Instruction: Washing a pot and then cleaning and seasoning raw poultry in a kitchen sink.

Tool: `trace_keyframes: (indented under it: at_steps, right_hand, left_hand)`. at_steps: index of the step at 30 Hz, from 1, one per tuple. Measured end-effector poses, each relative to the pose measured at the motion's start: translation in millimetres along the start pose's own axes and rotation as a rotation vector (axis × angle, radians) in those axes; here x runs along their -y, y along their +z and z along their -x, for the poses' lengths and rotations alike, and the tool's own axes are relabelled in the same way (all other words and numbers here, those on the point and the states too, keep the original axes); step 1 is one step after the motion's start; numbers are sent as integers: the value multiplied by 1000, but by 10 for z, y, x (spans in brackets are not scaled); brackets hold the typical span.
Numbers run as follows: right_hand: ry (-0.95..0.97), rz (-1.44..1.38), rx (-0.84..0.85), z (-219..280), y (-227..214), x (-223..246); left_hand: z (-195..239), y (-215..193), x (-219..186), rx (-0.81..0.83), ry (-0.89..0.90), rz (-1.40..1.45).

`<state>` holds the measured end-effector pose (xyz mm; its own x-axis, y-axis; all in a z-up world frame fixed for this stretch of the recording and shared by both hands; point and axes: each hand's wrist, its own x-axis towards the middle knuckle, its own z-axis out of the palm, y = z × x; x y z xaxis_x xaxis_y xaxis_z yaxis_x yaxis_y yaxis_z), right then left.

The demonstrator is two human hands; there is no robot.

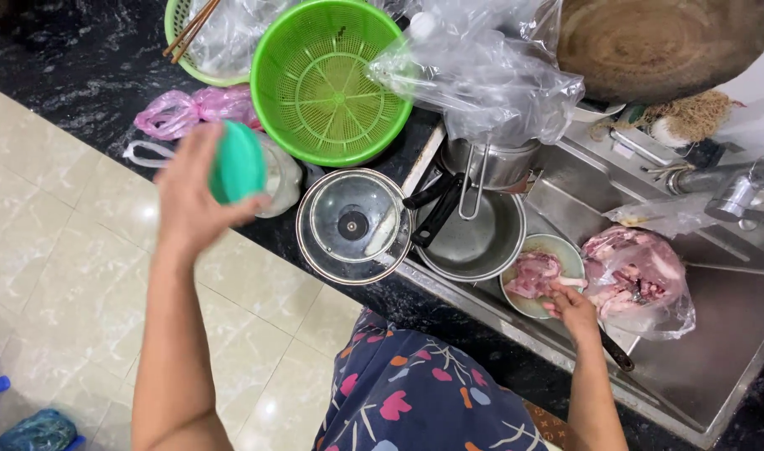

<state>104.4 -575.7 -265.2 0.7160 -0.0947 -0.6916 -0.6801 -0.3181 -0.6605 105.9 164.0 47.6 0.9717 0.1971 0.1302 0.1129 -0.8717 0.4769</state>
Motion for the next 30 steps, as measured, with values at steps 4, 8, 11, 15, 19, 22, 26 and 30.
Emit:
trace_keyframes:
  at_steps: [4, 8, 11, 15, 19, 22, 26, 30]
  right_hand:
    - [20, -3, 11, -81, -7, -157]
    - [13, 18, 2, -64, 125, -29]
    - [-3, 56, 15, -49, 137, 46]
    - [-18, 31, 59, -76, 98, 31]
    - [11, 33, 36, -81, 35, -55]
    - [15, 12, 37, -179, 35, -192]
    - [21, -2, 38, -155, 147, -144]
    - [11, 1, 31, -53, 205, 35]
  left_hand:
    - [301, 508, -441, 232, 123, 141]
    - [328, 1074, -418, 274, 26, 203]
    - [291, 1114, -544, 265, -19, 61]
    - [234, 849, -325, 72, -141, 85]
    - [105, 621, 372, -197, -211, 124]
    - [-74, 615, 494, -64, -251, 26]
    - [-216, 809, 501, 32, -245, -88]
    - [-247, 783, 518, 38, -324, -6]
